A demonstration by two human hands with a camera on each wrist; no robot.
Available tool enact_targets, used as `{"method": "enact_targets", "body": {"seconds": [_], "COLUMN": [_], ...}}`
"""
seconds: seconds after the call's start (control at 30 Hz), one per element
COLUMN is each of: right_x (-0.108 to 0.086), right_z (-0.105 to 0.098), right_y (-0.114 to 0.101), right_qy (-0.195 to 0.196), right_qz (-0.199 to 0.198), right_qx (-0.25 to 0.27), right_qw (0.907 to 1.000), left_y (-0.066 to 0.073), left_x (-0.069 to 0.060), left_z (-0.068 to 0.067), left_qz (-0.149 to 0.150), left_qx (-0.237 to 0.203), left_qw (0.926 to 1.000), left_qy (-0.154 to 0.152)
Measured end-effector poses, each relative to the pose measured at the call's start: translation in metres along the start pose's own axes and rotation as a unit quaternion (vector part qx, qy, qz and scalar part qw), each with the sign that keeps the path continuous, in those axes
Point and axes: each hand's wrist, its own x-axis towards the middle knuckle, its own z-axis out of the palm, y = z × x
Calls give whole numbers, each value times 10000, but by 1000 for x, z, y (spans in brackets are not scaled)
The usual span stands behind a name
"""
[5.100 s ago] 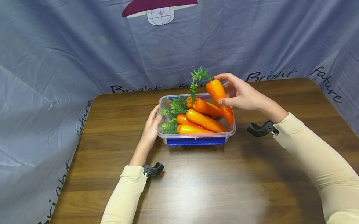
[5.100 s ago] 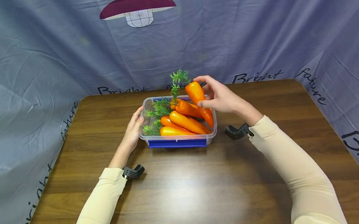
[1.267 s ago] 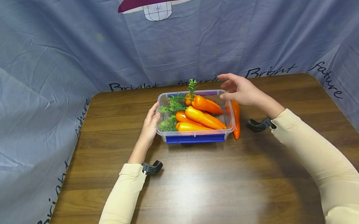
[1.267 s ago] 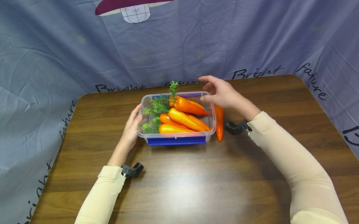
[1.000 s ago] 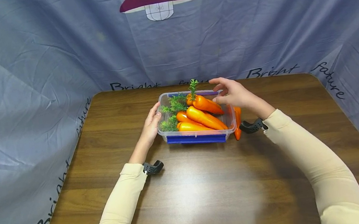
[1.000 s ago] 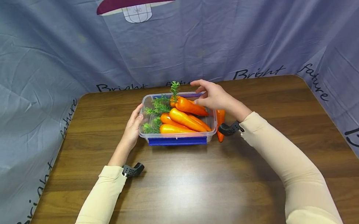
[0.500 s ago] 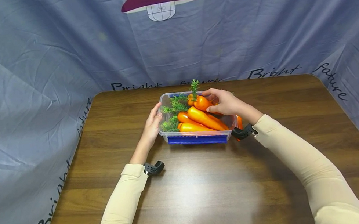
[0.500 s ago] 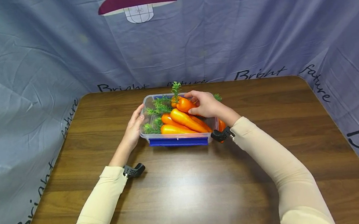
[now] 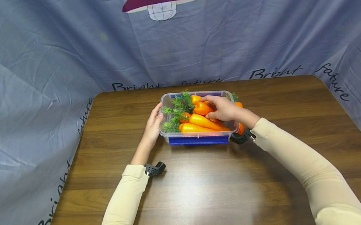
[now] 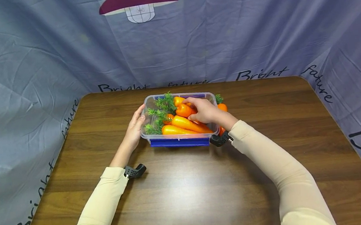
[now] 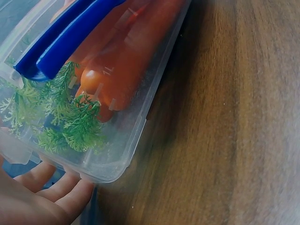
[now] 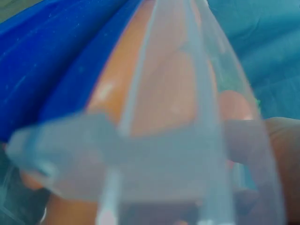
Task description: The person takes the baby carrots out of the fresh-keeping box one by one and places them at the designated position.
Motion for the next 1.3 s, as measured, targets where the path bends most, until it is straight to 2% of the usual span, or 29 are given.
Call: {"method": "enact_targets", "body": {"seconds": [0.17, 0.3, 0.47, 0.6, 0.7, 0.87, 1.13, 1.2, 1.3], "right_x": [-1, -4, -10, -15, -19, -31, -52, -57, -66], "right_z": [-1, -5, -17, -29, -37, -55, -76, -79, -83], "right_y": [1, -1, -5, -7, -8, -10, 2, 7, 16], "right_qy": [-16, 36, 326, 537, 663, 933, 1226, 1284, 1343], "right_qz": [-54, -160, -241, -60, 160, 487, 755, 850, 1029], "right_qx": [25, 295, 619, 873, 1381, 2181, 3004, 3037, 2878], "right_qw": [10000, 9994, 9973, 9947, 9881, 9702, 9429, 9403, 9426], "left_y": [0, -1, 0, 0, 0, 0, 1, 1, 2], "left_x": [-1, -1, -1, -1, -1, -2, -2, -2, -2], "left_z": [1, 1, 1, 0, 0, 0, -1, -1, -1], "left_qz": [64, 83, 25, -13, -13, -12, 19, 24, -4], "left_qx": [30, 37, 137, 153, 137, 100, 108, 116, 142], "left_qw": [10000, 10000, 9999, 9999, 9999, 9999, 9999, 9999, 9999], "left_qy": [30, 31, 60, 54, 58, 57, 30, 23, 16]}}
